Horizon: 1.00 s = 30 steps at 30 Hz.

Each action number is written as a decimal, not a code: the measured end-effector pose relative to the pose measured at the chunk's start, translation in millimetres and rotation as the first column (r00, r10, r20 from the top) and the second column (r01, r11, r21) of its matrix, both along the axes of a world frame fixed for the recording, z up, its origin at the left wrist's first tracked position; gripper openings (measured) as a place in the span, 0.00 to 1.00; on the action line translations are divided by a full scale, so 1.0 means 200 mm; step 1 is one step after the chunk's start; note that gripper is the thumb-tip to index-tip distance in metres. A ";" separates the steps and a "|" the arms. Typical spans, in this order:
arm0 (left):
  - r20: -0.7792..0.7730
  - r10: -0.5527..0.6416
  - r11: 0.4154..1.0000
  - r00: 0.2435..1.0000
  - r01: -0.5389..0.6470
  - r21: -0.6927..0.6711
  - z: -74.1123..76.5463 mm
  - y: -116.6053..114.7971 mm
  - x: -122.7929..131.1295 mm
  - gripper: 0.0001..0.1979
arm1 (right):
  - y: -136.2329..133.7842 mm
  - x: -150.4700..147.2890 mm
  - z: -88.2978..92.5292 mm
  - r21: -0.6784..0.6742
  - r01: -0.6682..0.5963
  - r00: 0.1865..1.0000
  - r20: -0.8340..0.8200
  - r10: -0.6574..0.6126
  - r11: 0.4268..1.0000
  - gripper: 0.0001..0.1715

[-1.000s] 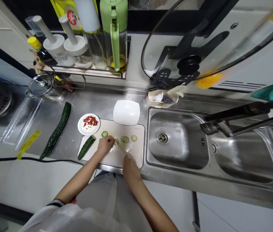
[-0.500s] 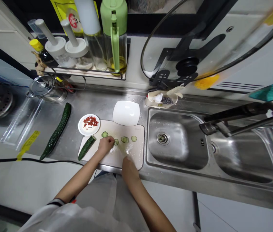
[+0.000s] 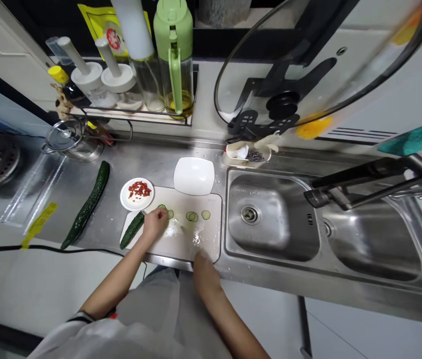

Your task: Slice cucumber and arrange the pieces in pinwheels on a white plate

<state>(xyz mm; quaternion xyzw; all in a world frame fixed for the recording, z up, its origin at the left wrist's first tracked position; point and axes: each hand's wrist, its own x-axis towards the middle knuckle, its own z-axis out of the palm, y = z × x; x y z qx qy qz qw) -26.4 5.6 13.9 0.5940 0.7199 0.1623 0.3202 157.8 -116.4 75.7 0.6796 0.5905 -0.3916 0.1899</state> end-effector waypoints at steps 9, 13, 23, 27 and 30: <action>-0.102 0.100 0.987 0.990 -0.086 0.137 0.01 0.04 -0.08 0.11 | 0.00 0.00 0.00 0.000 -0.003 1.000 0.002 0.003 1.000 0.26; -0.102 0.065 0.986 0.993 -0.049 0.157 0.01 0.02 -0.04 0.12 | -0.01 0.00 -0.02 -0.001 0.025 1.000 0.003 -0.025 1.000 0.25; 0.007 -0.214 0.977 0.977 0.214 0.028 0.01 0.04 0.21 0.08 | 0.01 -0.02 0.03 -0.017 0.007 1.000 0.019 -0.006 1.000 0.24; -0.009 -0.259 0.962 0.966 0.258 -0.093 -0.01 0.05 0.33 0.09 | 0.00 -0.02 0.01 0.018 -0.003 1.000 0.020 0.003 1.000 0.25; -0.036 -0.268 0.955 0.963 0.261 -0.142 -0.01 0.06 0.39 0.08 | -0.01 -0.01 0.00 0.038 -0.033 0.999 0.032 0.032 0.999 0.25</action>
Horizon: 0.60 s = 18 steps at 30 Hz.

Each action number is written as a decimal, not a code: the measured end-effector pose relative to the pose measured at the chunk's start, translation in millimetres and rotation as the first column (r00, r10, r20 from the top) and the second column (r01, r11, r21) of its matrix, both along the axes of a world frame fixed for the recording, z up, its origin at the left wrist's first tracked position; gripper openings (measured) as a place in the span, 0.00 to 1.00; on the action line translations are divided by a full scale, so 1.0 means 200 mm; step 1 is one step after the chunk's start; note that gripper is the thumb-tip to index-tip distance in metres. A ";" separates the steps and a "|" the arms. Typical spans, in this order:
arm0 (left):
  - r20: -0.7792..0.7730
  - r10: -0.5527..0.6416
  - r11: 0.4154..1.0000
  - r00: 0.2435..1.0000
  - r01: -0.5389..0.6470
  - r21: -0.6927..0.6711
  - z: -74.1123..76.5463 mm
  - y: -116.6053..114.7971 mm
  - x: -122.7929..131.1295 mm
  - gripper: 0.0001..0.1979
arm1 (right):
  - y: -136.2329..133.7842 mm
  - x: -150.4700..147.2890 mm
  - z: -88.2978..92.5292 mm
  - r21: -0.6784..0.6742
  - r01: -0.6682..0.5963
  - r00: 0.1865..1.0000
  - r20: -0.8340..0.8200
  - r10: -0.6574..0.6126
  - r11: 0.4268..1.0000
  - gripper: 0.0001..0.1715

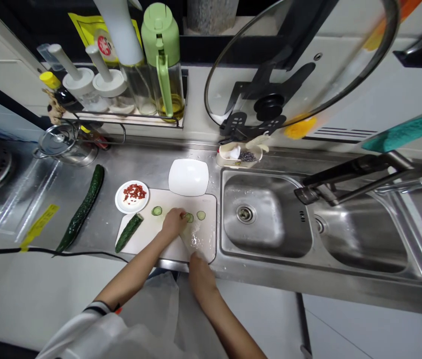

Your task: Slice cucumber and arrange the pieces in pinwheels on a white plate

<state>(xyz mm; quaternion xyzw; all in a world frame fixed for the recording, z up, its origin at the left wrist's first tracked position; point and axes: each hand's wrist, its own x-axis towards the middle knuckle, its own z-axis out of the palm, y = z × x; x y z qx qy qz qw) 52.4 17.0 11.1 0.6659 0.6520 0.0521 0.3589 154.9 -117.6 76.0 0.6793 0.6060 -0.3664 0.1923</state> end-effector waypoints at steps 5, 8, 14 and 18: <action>-0.038 0.031 0.999 0.999 -0.032 -0.018 0.00 0.00 0.04 0.07 | 0.01 0.00 0.02 -0.031 -0.016 1.000 0.018 0.016 0.999 0.26; -0.028 0.037 0.999 0.999 -0.037 -0.017 0.00 0.00 0.05 0.06 | 0.01 0.00 0.02 -0.034 -0.012 1.000 0.011 0.012 0.999 0.25; 0.014 0.035 0.999 0.999 -0.035 -0.022 -0.03 -0.01 0.05 0.08 | 0.01 0.00 0.02 -0.022 -0.014 1.000 0.004 0.014 1.000 0.24; 0.085 0.062 0.998 0.994 -0.060 -0.018 -0.05 -0.01 0.02 0.07 | 0.01 0.01 0.02 -0.030 -0.004 1.000 0.011 0.004 1.000 0.25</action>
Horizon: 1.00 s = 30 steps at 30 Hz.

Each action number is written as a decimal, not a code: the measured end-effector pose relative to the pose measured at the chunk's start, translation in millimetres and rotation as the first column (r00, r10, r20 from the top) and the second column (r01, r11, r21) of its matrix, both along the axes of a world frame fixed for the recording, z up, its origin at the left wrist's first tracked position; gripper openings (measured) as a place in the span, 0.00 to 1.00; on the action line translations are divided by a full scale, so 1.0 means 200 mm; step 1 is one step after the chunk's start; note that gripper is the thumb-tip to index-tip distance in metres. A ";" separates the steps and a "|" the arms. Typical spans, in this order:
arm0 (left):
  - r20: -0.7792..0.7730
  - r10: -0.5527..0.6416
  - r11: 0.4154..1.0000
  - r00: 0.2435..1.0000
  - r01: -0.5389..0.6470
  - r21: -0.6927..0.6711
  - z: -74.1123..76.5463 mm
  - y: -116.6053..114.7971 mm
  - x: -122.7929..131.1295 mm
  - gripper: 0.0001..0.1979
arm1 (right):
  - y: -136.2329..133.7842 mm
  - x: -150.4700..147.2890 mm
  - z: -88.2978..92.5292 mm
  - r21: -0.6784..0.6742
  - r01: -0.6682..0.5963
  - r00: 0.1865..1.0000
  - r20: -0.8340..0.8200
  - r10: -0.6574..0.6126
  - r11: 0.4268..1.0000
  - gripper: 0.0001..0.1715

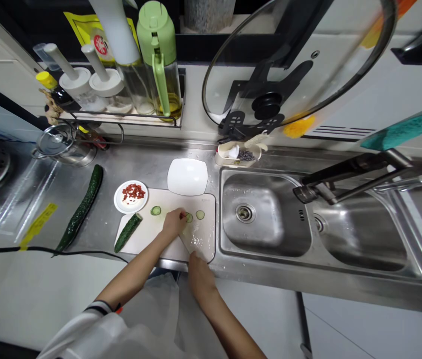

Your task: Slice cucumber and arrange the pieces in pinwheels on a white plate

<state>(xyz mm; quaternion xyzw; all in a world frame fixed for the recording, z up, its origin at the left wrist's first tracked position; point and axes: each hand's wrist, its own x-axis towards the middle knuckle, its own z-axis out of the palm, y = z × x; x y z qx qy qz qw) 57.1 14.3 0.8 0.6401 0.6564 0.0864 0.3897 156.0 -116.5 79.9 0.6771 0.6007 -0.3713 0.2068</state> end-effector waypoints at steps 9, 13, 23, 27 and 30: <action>0.055 0.079 0.997 0.995 -0.080 0.009 0.00 0.00 -0.14 0.07 | -0.03 0.04 -0.03 0.035 -0.026 0.999 0.020 0.026 0.999 0.25; 0.024 0.110 0.994 0.994 -0.110 0.028 -0.02 -0.01 -0.21 0.08 | -0.04 0.06 -0.05 0.069 -0.052 0.999 0.010 0.052 0.996 0.25; -0.013 0.125 0.992 0.992 -0.125 0.014 -0.01 -0.03 -0.28 0.08 | 0.06 0.03 -0.05 0.131 -0.063 0.998 0.021 0.060 0.989 0.30; -0.040 0.112 0.994 0.993 -0.111 0.009 0.00 -0.03 -0.28 0.09 | 0.12 0.00 -0.04 0.124 -0.100 0.995 0.028 0.097 0.987 0.30; -0.047 0.103 0.995 0.994 -0.103 0.014 0.00 -0.02 -0.28 0.09 | 0.13 -0.01 -0.04 0.135 -0.105 0.994 0.032 0.102 0.985 0.30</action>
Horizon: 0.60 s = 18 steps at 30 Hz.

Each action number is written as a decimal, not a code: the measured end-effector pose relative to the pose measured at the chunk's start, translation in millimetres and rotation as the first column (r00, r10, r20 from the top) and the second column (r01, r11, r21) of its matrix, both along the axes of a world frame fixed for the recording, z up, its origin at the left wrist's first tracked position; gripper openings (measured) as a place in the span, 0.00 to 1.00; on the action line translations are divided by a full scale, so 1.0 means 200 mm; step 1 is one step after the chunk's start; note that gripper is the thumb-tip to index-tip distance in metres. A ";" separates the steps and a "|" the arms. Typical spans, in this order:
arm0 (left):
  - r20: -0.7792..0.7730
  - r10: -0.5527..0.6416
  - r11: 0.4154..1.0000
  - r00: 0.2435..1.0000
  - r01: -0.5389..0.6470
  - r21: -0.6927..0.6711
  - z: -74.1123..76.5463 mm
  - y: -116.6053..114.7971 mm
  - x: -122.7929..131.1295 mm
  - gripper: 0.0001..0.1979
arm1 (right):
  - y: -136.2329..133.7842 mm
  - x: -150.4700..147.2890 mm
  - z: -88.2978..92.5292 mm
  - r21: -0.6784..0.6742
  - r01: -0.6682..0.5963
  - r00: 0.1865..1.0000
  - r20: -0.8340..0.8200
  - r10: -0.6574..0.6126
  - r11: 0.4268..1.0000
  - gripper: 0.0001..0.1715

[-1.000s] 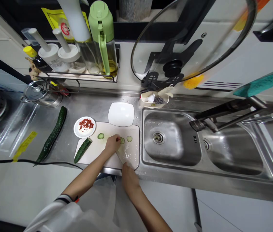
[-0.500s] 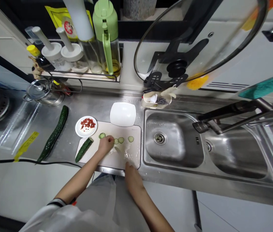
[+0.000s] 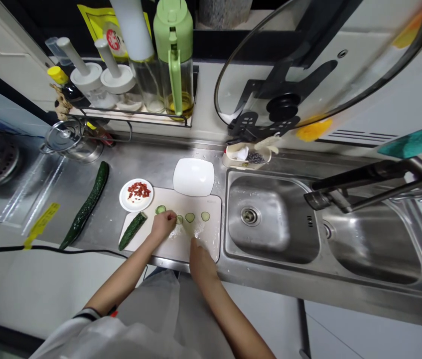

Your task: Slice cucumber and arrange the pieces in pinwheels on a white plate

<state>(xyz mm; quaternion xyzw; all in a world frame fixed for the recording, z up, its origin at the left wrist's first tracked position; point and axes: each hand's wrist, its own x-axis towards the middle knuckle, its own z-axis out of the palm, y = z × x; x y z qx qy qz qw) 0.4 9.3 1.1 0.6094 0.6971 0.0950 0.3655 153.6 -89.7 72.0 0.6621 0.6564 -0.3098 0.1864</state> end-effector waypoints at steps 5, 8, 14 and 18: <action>0.008 0.003 1.000 1.000 -0.003 0.000 -0.01 0.00 0.00 0.08 | 0.00 0.00 -0.01 -0.004 -0.017 1.000 0.020 0.017 1.000 0.30; 0.003 0.008 1.000 1.000 -0.008 -0.006 -0.02 0.00 0.00 0.09 | 0.00 -0.01 -0.01 0.000 -0.026 0.999 0.026 0.026 1.000 0.30; 0.016 0.015 1.000 1.000 -0.015 -0.011 -0.02 0.00 0.00 0.09 | 0.02 -0.02 0.02 0.002 -0.018 0.999 0.030 0.018 1.000 0.28; 0.009 0.012 1.000 1.000 -0.012 -0.019 -0.01 0.01 0.00 0.09 | 0.02 -0.01 0.02 0.009 -0.029 0.999 0.028 0.029 1.000 0.30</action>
